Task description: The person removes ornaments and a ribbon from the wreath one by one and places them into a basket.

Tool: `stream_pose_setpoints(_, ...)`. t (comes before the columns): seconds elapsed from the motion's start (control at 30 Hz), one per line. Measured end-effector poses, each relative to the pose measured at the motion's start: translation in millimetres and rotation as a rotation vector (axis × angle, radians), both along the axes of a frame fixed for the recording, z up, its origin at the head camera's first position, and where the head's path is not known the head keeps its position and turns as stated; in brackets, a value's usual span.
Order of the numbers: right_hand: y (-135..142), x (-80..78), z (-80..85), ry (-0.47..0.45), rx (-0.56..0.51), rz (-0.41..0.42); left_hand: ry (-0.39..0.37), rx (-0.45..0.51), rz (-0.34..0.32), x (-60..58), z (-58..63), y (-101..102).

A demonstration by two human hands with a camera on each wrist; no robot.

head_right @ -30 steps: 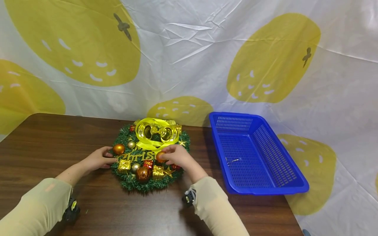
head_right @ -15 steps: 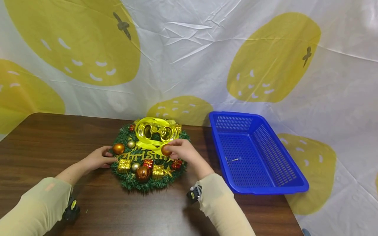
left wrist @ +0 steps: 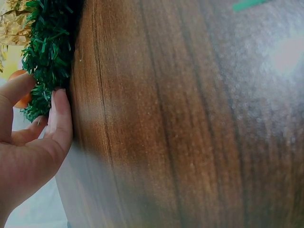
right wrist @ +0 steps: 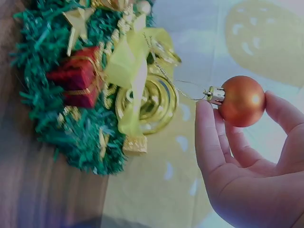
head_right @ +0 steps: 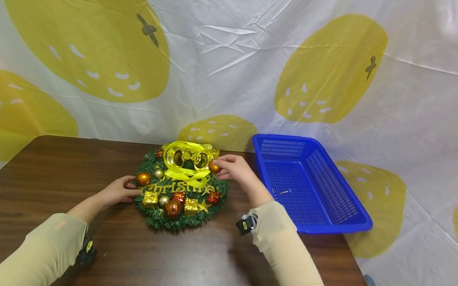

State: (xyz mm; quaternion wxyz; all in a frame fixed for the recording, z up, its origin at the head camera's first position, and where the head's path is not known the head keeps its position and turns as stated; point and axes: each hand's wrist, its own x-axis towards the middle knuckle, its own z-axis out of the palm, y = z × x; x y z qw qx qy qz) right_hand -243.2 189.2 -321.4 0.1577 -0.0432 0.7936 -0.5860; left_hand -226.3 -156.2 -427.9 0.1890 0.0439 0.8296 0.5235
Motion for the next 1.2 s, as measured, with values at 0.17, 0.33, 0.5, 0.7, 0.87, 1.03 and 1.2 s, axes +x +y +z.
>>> stream_pose_setpoints(0.17, 10, -1.1, 11.4, 0.011, -0.036, -0.027, -0.002, -0.002, -0.004, -0.3, 0.4, 0)
stream_pose_setpoints(0.33, 22, -2.2, 21.6, 0.022, -0.068, -0.045, -0.002, -0.002, -0.001, -0.4, 0.1, 0)
stream_pose_setpoints(0.5, 36, -3.3, 32.9, 0.036, -0.072, -0.054, 0.008, -0.003, 0.000, 0.2, 0.6, 1)
stream_pose_setpoints(0.7, 52, -2.9, 43.7, 0.049, -0.103, -0.081, 0.006, -0.009, -0.002, 0.0, 0.7, 0)
stream_pose_setpoints(0.87, 67, -2.2, 49.6, 0.041, -0.169, -0.103, 0.008, -0.001, -0.010, -1.0, -2.1, -1)
stream_pose_setpoints(1.03, 86, -1.2, 54.4, 0.033, -0.208, -0.111, 0.007, 0.008, -0.004, -1.7, -4.9, -1)
stream_pose_setpoints(1.2, 107, -2.0, 55.0, 0.022, -0.209, -0.147, 0.004, 0.005, -0.001, -1.4, -4.6, 0)
